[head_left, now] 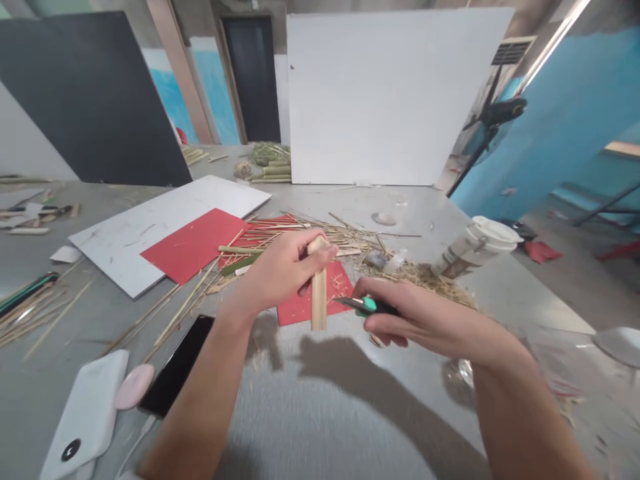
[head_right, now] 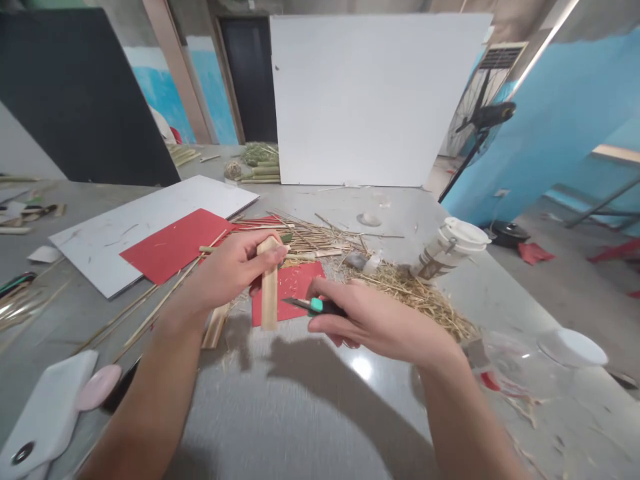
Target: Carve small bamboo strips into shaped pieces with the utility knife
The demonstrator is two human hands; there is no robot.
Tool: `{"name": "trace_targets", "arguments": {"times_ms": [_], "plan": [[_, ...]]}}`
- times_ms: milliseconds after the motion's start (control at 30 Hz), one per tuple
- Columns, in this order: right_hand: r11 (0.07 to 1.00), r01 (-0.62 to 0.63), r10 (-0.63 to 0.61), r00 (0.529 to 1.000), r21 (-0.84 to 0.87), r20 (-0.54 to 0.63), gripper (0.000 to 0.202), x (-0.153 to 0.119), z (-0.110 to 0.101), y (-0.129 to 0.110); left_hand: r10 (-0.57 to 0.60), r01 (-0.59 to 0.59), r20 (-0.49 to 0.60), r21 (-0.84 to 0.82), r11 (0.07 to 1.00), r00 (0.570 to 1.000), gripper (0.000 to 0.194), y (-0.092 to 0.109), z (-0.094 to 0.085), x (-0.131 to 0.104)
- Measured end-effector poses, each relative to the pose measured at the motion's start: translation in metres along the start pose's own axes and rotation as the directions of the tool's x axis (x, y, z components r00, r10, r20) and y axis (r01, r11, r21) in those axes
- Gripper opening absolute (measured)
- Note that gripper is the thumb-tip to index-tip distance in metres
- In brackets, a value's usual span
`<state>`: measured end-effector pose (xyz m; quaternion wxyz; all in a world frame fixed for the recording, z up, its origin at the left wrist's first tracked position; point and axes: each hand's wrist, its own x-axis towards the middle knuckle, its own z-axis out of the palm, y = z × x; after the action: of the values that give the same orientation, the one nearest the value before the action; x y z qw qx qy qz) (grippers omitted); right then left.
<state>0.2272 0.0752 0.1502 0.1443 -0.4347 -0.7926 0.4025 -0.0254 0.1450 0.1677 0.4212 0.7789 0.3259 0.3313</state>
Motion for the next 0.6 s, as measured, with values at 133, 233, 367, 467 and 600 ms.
{"name": "trace_targets", "arguments": {"times_ms": [133, 233, 367, 467, 600], "plan": [[0.992, 0.056, -0.072, 0.989, -0.116, -0.133, 0.034, 0.0, -0.004, 0.006, -0.02, 0.02, 0.009, -0.06, 0.998, 1.0, 0.046, -0.002, 0.007, 0.006], [0.981, 0.114, -0.156, 0.944, -0.157, -0.289, 0.043, 0.009, 0.001, 0.007, -0.009, 0.002, -0.04, -0.172, 0.985, 0.999, 0.047, -0.006, 0.021, 0.013], [0.98, 0.132, -0.18, 0.908, -0.149, -0.378, 0.057, 0.021, 0.01, 0.01, -0.047, 0.033, -0.034, -0.349, 0.937, 0.998, 0.052, -0.015, 0.042, 0.021], [0.978, 0.077, -0.16, 0.875, -0.195, -0.457, 0.062, 0.028, 0.017, 0.011, -0.073, 0.051, -0.035, -0.433, 0.9, 0.997, 0.057, -0.02, 0.052, 0.023], [0.963, -0.023, -0.14, 0.807, -0.267, -0.574, 0.068, 0.034, 0.024, 0.011, -0.092, 0.044, -0.07, -0.5, 0.865, 0.993, 0.056, -0.022, 0.057, 0.024]]}}
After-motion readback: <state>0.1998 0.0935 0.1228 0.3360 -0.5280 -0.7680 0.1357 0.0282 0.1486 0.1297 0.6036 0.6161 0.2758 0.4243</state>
